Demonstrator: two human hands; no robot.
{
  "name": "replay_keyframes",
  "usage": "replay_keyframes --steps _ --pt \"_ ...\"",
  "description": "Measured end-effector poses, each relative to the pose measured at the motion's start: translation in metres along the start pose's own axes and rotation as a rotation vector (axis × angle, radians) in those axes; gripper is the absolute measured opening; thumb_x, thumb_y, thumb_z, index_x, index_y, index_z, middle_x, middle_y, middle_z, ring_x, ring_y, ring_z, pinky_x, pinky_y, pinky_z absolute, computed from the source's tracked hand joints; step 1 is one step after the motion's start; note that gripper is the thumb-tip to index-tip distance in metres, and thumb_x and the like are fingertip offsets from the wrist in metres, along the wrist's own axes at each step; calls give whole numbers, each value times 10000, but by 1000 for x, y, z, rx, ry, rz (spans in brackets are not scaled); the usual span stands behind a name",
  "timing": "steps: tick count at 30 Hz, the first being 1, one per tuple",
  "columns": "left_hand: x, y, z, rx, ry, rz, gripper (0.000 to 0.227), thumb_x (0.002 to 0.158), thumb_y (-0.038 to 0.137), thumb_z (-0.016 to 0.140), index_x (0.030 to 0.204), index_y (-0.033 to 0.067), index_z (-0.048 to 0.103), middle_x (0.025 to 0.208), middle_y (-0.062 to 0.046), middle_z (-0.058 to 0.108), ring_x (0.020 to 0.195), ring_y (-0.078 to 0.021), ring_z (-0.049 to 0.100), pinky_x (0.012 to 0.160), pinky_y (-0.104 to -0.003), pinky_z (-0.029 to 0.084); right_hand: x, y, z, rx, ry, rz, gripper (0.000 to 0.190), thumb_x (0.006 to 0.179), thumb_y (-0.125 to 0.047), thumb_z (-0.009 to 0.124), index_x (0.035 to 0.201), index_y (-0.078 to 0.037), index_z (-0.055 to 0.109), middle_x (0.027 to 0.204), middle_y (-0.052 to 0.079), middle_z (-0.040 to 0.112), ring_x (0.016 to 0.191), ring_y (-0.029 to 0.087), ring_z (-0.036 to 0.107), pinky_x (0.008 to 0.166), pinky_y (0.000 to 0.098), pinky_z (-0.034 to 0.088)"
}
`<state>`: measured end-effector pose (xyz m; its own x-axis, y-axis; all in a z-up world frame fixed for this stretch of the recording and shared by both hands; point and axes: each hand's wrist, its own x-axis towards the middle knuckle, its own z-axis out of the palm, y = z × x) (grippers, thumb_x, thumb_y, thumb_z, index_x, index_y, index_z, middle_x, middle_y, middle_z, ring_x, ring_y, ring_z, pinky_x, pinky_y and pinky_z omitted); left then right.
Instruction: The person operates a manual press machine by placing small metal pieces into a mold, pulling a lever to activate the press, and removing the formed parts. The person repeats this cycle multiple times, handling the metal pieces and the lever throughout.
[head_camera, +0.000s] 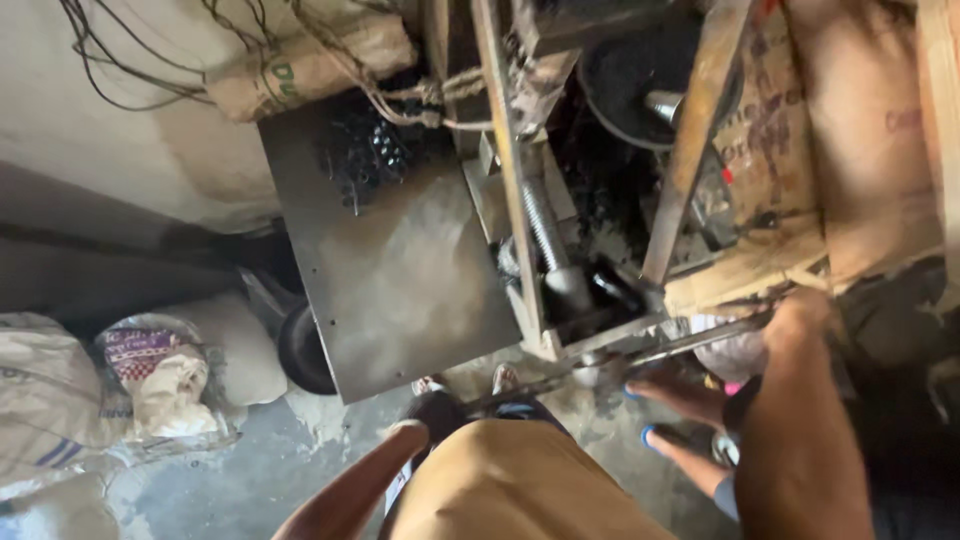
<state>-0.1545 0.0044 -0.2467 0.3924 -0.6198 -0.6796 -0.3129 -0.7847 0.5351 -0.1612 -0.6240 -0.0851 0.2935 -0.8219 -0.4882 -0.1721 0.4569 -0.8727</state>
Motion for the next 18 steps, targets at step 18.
replay_keyframes --steps 18 --pt "-86 68 -44 14 535 -56 320 714 359 754 969 166 738 933 -142 732 889 -378 695 786 -510 547 20 49 -2 232 -209 31 279 970 -334 537 986 -82 656 646 -5 413 564 167 442 548 350 409"
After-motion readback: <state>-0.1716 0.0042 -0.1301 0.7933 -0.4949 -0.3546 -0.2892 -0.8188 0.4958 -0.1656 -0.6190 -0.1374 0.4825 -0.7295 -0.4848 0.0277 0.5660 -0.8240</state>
